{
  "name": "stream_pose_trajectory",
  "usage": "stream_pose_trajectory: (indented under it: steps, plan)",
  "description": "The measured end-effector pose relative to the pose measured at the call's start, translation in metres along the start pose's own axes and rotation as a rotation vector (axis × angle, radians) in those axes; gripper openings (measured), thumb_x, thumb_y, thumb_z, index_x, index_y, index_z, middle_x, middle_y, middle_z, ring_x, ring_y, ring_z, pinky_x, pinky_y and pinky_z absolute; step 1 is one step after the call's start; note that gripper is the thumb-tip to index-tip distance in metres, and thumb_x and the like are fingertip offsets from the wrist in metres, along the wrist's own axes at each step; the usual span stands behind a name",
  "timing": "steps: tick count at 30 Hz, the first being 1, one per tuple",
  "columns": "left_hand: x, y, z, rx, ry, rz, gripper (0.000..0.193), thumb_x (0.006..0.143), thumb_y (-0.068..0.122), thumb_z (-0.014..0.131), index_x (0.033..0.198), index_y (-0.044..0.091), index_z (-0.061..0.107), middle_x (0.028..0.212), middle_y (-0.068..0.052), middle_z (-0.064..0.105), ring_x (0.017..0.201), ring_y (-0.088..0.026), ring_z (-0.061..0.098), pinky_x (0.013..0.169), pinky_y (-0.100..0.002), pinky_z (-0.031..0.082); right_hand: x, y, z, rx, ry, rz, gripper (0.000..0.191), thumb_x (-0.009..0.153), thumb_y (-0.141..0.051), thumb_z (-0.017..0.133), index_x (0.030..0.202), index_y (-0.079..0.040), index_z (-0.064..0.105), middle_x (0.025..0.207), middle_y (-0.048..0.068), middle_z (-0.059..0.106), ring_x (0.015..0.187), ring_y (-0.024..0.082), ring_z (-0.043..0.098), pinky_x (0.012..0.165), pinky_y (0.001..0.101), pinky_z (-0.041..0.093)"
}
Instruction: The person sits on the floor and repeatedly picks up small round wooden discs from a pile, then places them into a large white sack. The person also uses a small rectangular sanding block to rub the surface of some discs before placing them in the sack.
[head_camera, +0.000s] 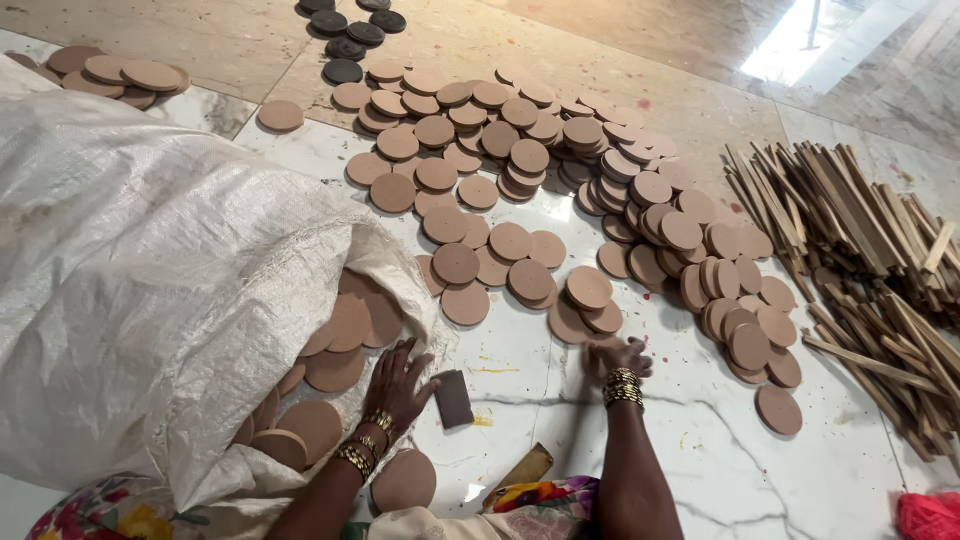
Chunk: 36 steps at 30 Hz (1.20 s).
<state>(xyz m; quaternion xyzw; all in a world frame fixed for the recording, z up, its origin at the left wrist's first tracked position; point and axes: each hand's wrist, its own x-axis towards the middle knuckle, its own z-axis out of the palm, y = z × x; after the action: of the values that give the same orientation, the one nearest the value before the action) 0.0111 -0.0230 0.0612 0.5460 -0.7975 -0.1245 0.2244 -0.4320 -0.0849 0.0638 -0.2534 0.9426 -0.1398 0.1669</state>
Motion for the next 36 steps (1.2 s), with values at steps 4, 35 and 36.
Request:
stream_pose_trajectory:
  steps: [4, 35, 36]
  plan:
    - [0.069, 0.042, -0.049, -0.136, -0.391, -0.126, 0.053, 0.094, 0.051, 0.065, 0.125, 0.007, 0.064, 0.126, -0.023, 0.064, 0.119, -0.037, 0.062, 0.103, -0.044, 0.049, -0.002, -0.014, 0.000, 0.209, -0.097, -0.213, 0.074, 0.062, -0.037, 0.093, 0.123, -0.008, 0.063, 0.118, 0.022, 0.063, 0.109, 0.035, 0.060, 0.094, 0.0464, 0.051]
    - [-0.016, 0.018, 0.070, -0.258, -0.233, 0.012, 0.086, 0.092, 0.047, 0.069, 0.155, 0.007, 0.026, 0.168, -0.014, 0.012, 0.157, -0.032, 0.007, 0.126, -0.043, 0.015, -0.024, -0.044, 0.027, 1.304, 0.025, -0.188, 0.043, 0.074, -0.016, 0.084, 0.106, 0.008, 0.069, 0.105, 0.019, 0.074, 0.091, 0.028, 0.072, 0.083, 0.0409, 0.062]
    - [-0.016, 0.021, 0.065, -0.260, -0.230, 0.013, 0.086, 0.093, 0.047, 0.068, 0.155, 0.007, 0.026, 0.169, -0.014, 0.012, 0.157, -0.031, 0.007, 0.126, -0.044, 0.015, -0.023, -0.042, 0.030, 1.186, 0.111, -0.220, 0.046, 0.078, -0.022, 0.086, 0.108, 0.009, 0.068, 0.106, 0.022, 0.073, 0.093, 0.030, 0.070, 0.084, 0.0426, 0.060]
